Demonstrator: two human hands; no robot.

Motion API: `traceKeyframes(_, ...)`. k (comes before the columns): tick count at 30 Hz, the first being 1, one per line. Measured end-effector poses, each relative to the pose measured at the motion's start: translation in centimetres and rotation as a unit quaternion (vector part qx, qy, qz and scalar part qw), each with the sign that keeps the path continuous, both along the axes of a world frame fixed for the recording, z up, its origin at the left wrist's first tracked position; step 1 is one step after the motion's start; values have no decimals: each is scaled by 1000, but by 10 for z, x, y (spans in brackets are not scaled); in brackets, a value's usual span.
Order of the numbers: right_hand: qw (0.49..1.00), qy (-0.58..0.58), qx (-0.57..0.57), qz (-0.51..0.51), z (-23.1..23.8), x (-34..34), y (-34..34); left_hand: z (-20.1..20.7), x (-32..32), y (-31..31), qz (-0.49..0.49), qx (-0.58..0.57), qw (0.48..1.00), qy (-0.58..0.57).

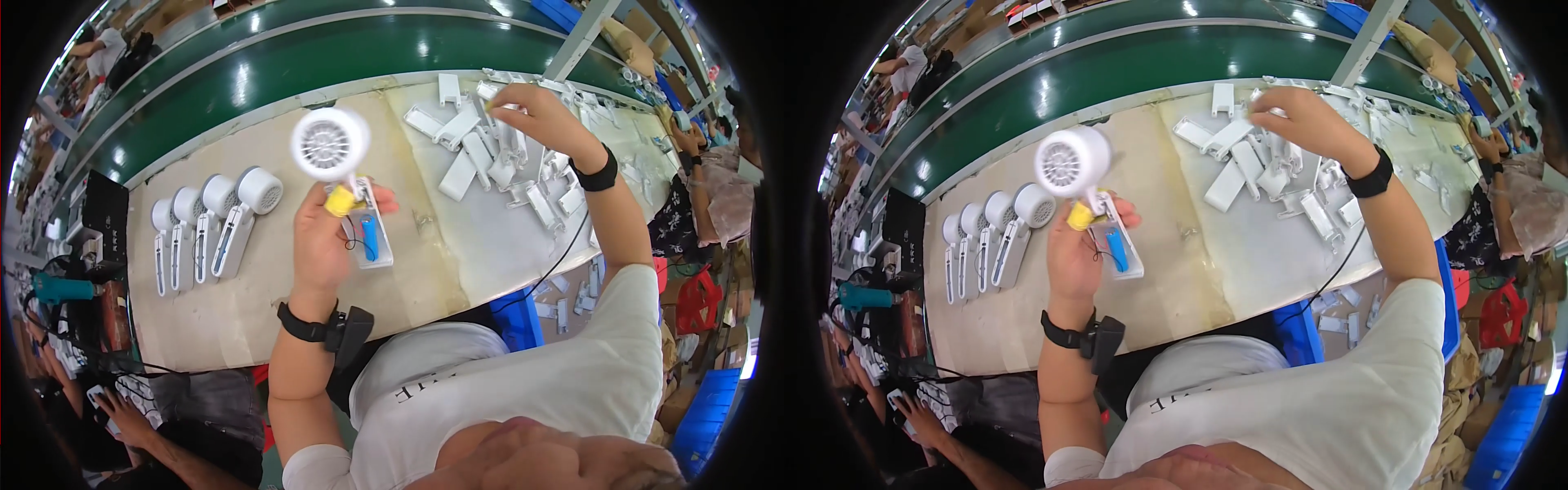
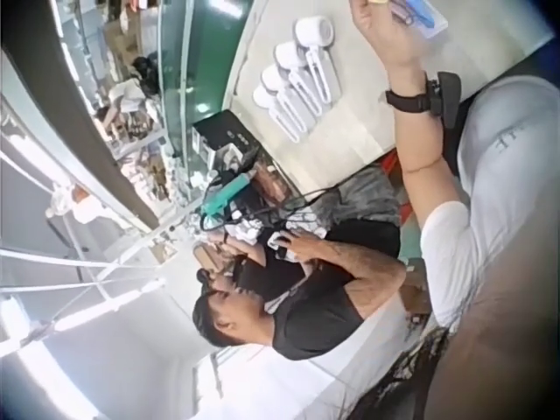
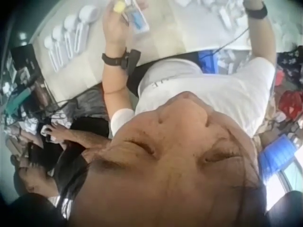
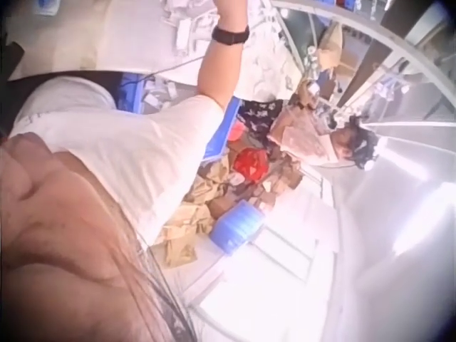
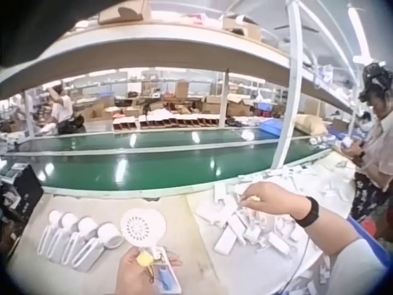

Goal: Assembling the plastic housing and internal components of small handheld portable fans on a production line.

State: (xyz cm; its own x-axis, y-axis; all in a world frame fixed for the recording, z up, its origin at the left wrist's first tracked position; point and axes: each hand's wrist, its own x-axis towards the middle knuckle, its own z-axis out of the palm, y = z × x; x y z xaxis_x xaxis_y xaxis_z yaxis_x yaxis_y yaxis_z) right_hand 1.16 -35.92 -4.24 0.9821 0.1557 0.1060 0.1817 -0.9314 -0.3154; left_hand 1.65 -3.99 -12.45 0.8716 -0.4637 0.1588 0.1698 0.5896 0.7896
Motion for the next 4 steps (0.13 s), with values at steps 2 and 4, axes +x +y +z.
traceKeyframes(2,992,-43,-99,-63,-18,-3,-32,-3,5,0,-14,-22,999,-45)
traceKeyframes(4,971,30,-155,-182,-24,-3,-44,-3,4,-1,35,46,997,-45)
